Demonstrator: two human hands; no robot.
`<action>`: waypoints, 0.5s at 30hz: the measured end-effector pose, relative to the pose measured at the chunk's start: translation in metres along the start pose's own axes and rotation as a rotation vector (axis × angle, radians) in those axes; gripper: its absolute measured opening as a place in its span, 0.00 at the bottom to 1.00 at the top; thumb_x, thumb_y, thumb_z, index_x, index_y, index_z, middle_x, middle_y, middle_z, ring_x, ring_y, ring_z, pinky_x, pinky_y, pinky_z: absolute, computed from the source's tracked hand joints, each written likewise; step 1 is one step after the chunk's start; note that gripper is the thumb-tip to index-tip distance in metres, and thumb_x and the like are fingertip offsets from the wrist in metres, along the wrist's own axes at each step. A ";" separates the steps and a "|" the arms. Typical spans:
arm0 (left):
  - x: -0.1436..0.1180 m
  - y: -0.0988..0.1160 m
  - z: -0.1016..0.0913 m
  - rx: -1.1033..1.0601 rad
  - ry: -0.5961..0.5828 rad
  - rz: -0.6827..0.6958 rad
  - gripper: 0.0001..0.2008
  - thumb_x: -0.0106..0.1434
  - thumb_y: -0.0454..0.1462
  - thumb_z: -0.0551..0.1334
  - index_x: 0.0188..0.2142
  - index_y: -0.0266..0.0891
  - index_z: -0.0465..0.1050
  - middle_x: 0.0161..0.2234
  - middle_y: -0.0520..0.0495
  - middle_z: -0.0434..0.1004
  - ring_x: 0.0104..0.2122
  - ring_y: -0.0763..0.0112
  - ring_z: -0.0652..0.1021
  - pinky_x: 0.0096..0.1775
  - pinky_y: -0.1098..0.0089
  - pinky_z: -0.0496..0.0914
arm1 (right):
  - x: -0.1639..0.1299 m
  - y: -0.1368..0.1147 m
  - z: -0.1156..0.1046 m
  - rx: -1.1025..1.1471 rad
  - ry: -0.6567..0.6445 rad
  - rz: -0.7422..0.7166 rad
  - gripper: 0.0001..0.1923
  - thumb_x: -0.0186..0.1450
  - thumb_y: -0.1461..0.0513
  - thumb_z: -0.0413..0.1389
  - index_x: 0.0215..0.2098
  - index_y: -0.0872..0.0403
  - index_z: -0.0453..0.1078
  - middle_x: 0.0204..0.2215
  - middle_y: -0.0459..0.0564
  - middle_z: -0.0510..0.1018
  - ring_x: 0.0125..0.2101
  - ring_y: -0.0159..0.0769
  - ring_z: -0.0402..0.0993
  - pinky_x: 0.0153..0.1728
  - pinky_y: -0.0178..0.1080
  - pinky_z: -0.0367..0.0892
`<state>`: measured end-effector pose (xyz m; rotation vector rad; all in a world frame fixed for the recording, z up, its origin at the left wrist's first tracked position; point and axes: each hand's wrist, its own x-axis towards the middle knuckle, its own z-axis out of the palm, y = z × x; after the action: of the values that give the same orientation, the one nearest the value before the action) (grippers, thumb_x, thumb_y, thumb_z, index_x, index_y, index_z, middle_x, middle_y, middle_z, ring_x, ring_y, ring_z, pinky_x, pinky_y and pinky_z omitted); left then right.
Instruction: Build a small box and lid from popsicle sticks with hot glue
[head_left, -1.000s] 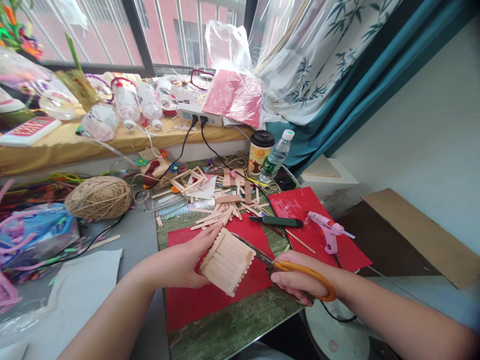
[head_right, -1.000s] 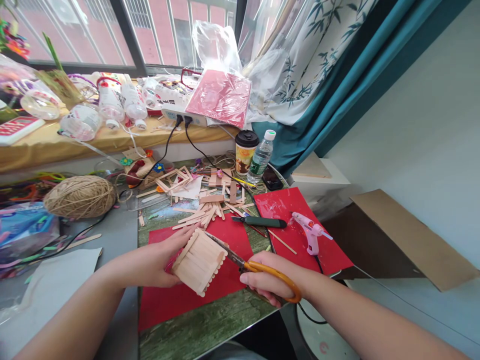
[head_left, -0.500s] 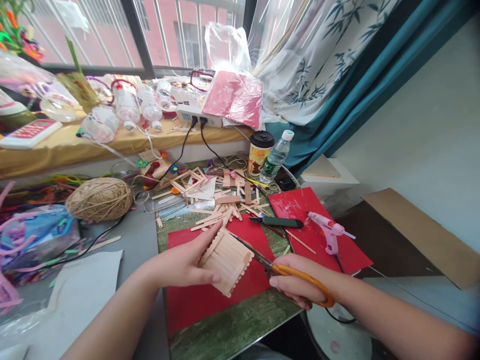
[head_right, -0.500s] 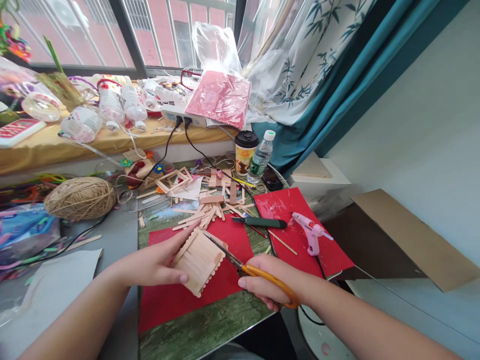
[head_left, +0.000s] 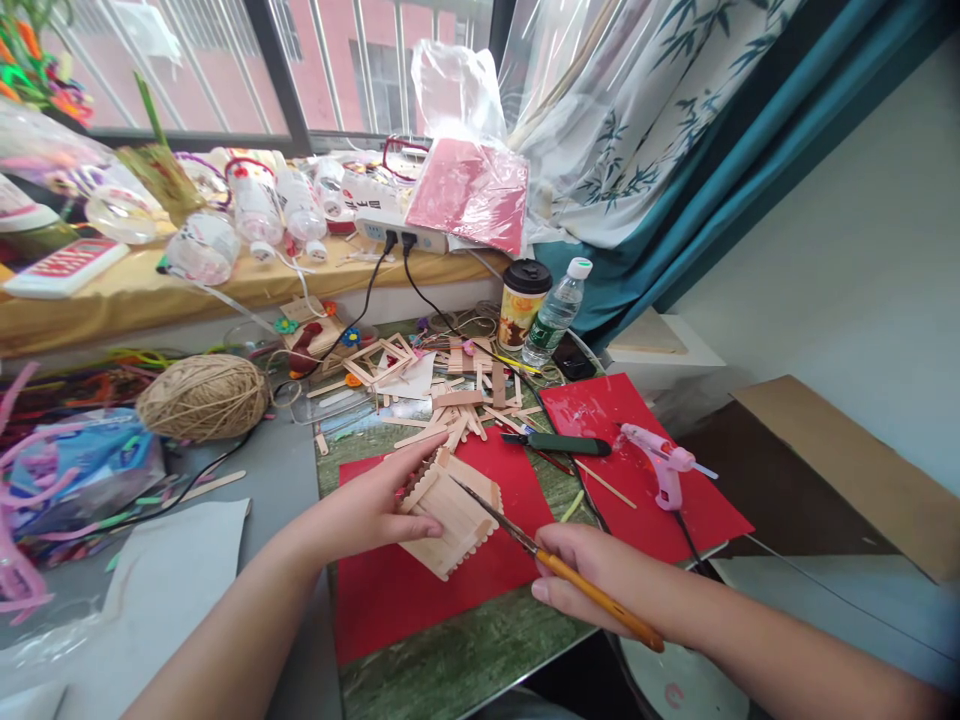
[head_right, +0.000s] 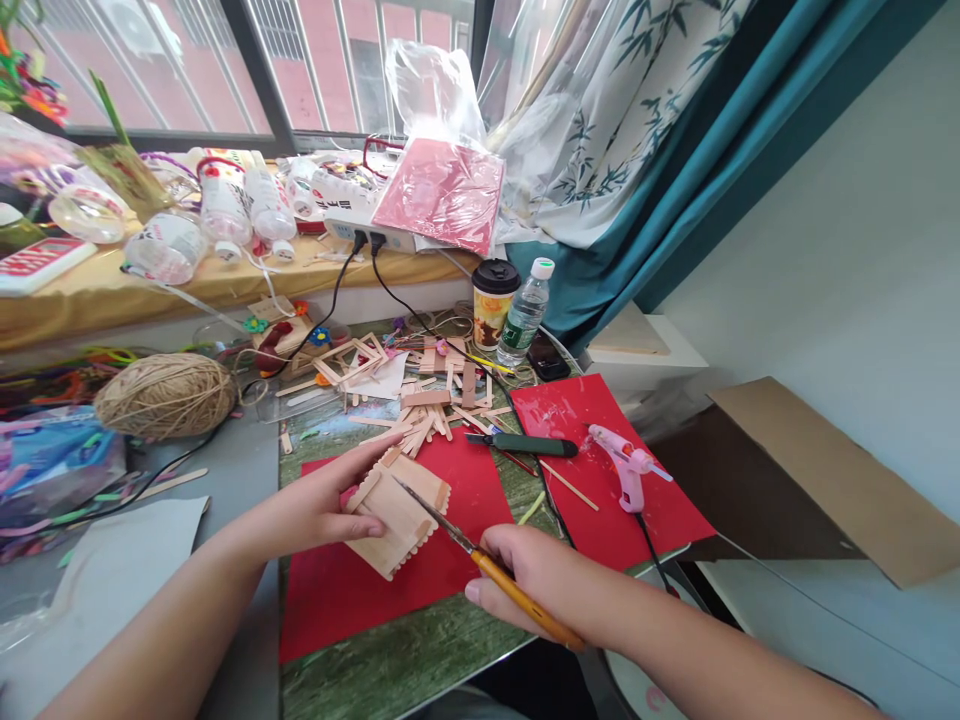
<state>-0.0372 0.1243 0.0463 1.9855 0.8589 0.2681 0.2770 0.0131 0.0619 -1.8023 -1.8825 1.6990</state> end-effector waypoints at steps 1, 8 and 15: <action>0.000 0.000 0.000 -0.002 0.001 0.002 0.50 0.63 0.51 0.70 0.75 0.55 0.42 0.77 0.48 0.41 0.74 0.53 0.51 0.72 0.54 0.51 | -0.001 0.000 -0.001 0.023 -0.011 0.005 0.17 0.63 0.52 0.64 0.32 0.53 0.63 0.26 0.40 0.65 0.26 0.28 0.58 0.25 0.32 0.55; 0.000 -0.001 -0.002 -0.046 -0.003 0.002 0.50 0.62 0.50 0.71 0.75 0.55 0.43 0.77 0.50 0.42 0.74 0.53 0.52 0.72 0.56 0.52 | -0.007 -0.005 -0.008 0.355 -0.231 -0.063 0.33 0.53 0.38 0.68 0.34 0.53 0.62 0.26 0.40 0.65 0.23 0.26 0.58 0.23 0.31 0.58; -0.001 -0.008 -0.005 -0.093 -0.006 -0.007 0.51 0.59 0.47 0.74 0.74 0.55 0.47 0.76 0.48 0.48 0.72 0.49 0.58 0.69 0.56 0.58 | 0.004 0.012 0.000 0.491 -0.289 0.039 0.26 0.66 0.39 0.56 0.34 0.51 0.61 0.26 0.42 0.65 0.24 0.27 0.61 0.24 0.30 0.60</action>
<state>-0.0435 0.1294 0.0425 1.8959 0.8345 0.2925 0.2840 0.0123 0.0514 -1.4726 -1.3318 2.2830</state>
